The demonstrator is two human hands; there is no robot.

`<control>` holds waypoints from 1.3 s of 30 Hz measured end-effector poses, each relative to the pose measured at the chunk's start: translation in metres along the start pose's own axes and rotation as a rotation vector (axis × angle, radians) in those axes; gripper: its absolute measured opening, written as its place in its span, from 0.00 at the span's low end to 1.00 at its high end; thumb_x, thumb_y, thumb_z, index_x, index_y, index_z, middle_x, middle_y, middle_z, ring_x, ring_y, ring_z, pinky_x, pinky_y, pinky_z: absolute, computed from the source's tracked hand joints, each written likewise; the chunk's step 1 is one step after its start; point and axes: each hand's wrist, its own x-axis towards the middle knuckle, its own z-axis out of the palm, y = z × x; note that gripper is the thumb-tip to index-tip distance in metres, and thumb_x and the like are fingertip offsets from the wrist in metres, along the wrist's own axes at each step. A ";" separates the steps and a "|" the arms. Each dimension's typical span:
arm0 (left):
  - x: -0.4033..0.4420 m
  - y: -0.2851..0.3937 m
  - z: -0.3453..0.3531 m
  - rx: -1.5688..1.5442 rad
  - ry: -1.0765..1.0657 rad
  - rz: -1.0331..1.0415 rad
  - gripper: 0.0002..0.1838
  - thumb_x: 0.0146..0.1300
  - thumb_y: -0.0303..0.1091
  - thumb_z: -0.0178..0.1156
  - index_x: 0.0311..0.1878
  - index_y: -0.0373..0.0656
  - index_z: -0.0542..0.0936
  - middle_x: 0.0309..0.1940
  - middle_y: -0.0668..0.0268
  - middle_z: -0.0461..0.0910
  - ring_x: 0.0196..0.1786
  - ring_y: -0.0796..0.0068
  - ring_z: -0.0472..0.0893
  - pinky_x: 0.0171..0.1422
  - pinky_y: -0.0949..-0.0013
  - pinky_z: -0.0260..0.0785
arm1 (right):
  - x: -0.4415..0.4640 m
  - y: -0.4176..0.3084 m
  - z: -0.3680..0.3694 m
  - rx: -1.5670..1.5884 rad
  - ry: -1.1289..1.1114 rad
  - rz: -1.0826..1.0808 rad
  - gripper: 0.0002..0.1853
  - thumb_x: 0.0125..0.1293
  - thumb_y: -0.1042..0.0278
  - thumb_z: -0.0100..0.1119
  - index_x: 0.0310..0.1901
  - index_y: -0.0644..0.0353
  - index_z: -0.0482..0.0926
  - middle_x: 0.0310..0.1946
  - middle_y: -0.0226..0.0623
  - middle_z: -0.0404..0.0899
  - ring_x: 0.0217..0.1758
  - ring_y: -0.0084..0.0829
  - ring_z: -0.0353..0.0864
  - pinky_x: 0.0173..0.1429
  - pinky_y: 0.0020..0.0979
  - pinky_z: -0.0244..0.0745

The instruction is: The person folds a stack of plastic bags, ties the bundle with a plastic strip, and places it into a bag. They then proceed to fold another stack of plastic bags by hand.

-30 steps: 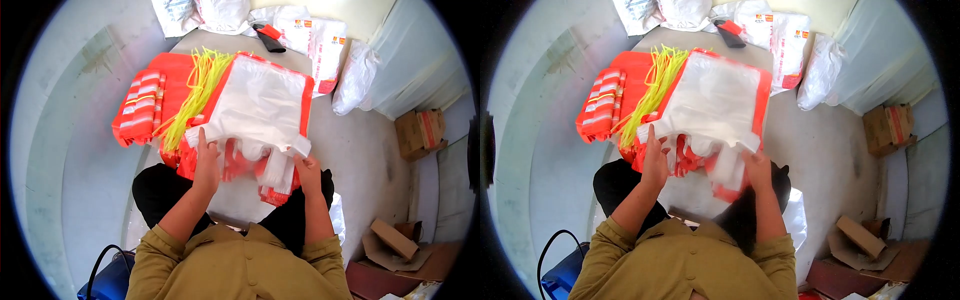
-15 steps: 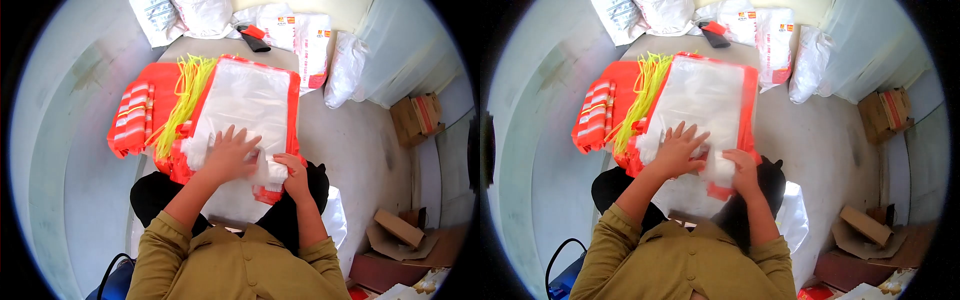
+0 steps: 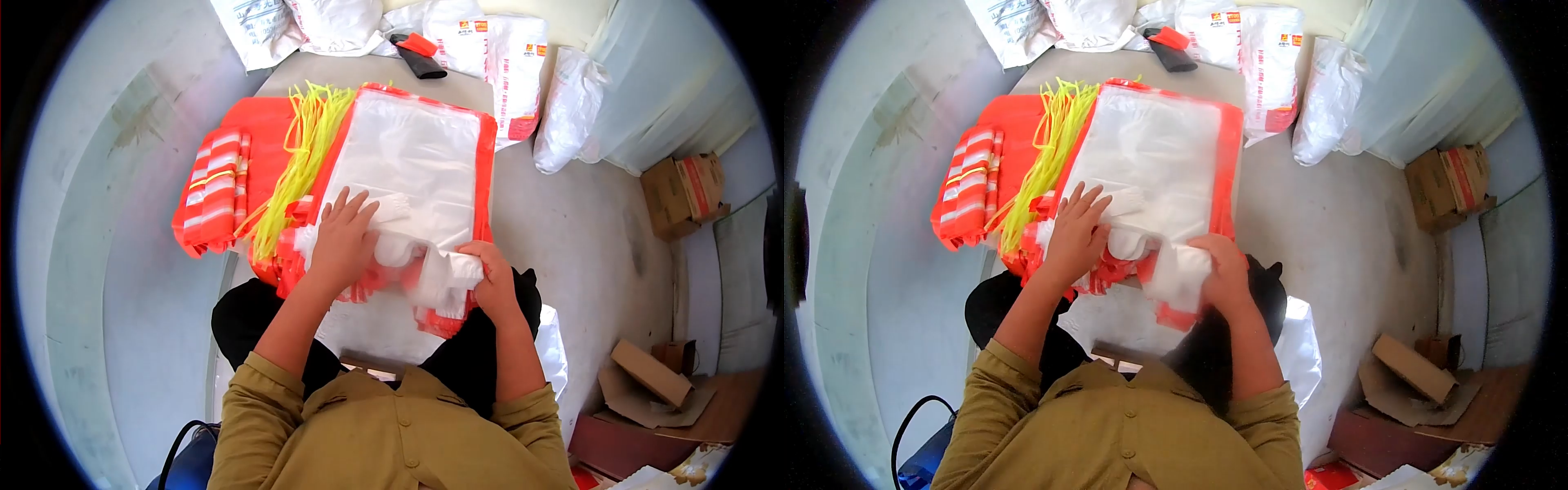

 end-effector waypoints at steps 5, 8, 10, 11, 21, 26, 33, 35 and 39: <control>0.012 0.000 0.006 0.056 -0.036 0.003 0.22 0.67 0.30 0.60 0.64 0.46 0.77 0.68 0.57 0.74 0.78 0.44 0.60 0.80 0.36 0.48 | 0.025 0.005 0.005 0.135 -0.031 0.161 0.25 0.55 0.92 0.38 0.49 0.61 0.78 0.44 0.33 0.81 0.51 0.29 0.78 0.61 0.27 0.71; 0.020 -0.001 0.013 0.066 -0.060 0.024 0.19 0.67 0.29 0.60 0.61 0.49 0.80 0.63 0.61 0.78 0.76 0.45 0.64 0.78 0.34 0.49 | 0.046 0.006 0.010 0.217 -0.068 0.194 0.18 0.64 0.86 0.42 0.49 0.60 0.78 0.44 0.36 0.81 0.50 0.31 0.79 0.59 0.28 0.72; 0.023 -0.003 0.014 0.068 -0.098 0.049 0.16 0.66 0.27 0.60 0.57 0.49 0.81 0.62 0.64 0.79 0.75 0.45 0.66 0.78 0.33 0.49 | 0.059 0.002 0.015 0.243 -0.106 0.212 0.15 0.68 0.84 0.44 0.50 0.60 0.78 0.43 0.36 0.81 0.50 0.30 0.78 0.57 0.28 0.72; 0.025 -0.005 0.014 0.070 -0.117 0.062 0.15 0.66 0.26 0.60 0.55 0.50 0.82 0.62 0.65 0.79 0.74 0.45 0.67 0.78 0.32 0.50 | 0.066 -0.001 0.018 0.254 -0.137 0.221 0.15 0.69 0.84 0.43 0.50 0.60 0.78 0.44 0.33 0.80 0.50 0.27 0.78 0.57 0.27 0.72; 0.030 -0.012 0.012 -0.094 -0.124 0.022 0.16 0.62 0.24 0.61 0.53 0.43 0.80 0.60 0.63 0.81 0.77 0.47 0.65 0.79 0.32 0.47 | 0.116 -0.001 0.047 0.002 -0.402 0.099 0.14 0.72 0.70 0.54 0.54 0.64 0.81 0.47 0.49 0.85 0.51 0.44 0.83 0.58 0.36 0.75; 0.033 -0.013 0.008 -0.223 -0.143 -0.087 0.23 0.60 0.25 0.59 0.61 0.42 0.74 0.60 0.58 0.80 0.78 0.49 0.63 0.80 0.35 0.45 | 0.119 -0.005 0.050 -0.111 -0.421 0.068 0.15 0.72 0.65 0.56 0.55 0.62 0.82 0.49 0.47 0.85 0.53 0.43 0.82 0.58 0.37 0.75; 0.036 -0.003 -0.002 -0.217 -0.147 -0.053 0.24 0.63 0.27 0.57 0.64 0.45 0.74 0.61 0.53 0.79 0.76 0.49 0.65 0.79 0.35 0.47 | 0.120 -0.005 0.056 -0.297 -0.405 -0.052 0.13 0.70 0.62 0.56 0.49 0.58 0.85 0.42 0.46 0.84 0.48 0.48 0.82 0.53 0.43 0.75; 0.037 0.003 -0.004 -0.164 -0.132 -0.004 0.23 0.64 0.28 0.57 0.64 0.47 0.75 0.63 0.53 0.77 0.75 0.48 0.67 0.78 0.35 0.49 | 0.120 -0.003 0.058 -0.313 -0.372 -0.055 0.12 0.69 0.63 0.56 0.48 0.56 0.85 0.40 0.45 0.83 0.47 0.48 0.82 0.51 0.44 0.76; 0.034 -0.005 0.005 -0.201 -0.001 0.035 0.21 0.64 0.31 0.60 0.62 0.50 0.77 0.63 0.57 0.77 0.71 0.50 0.70 0.76 0.36 0.53 | 0.117 0.002 0.061 -0.310 -0.321 -0.077 0.12 0.69 0.62 0.56 0.47 0.55 0.85 0.40 0.44 0.83 0.46 0.48 0.82 0.50 0.44 0.76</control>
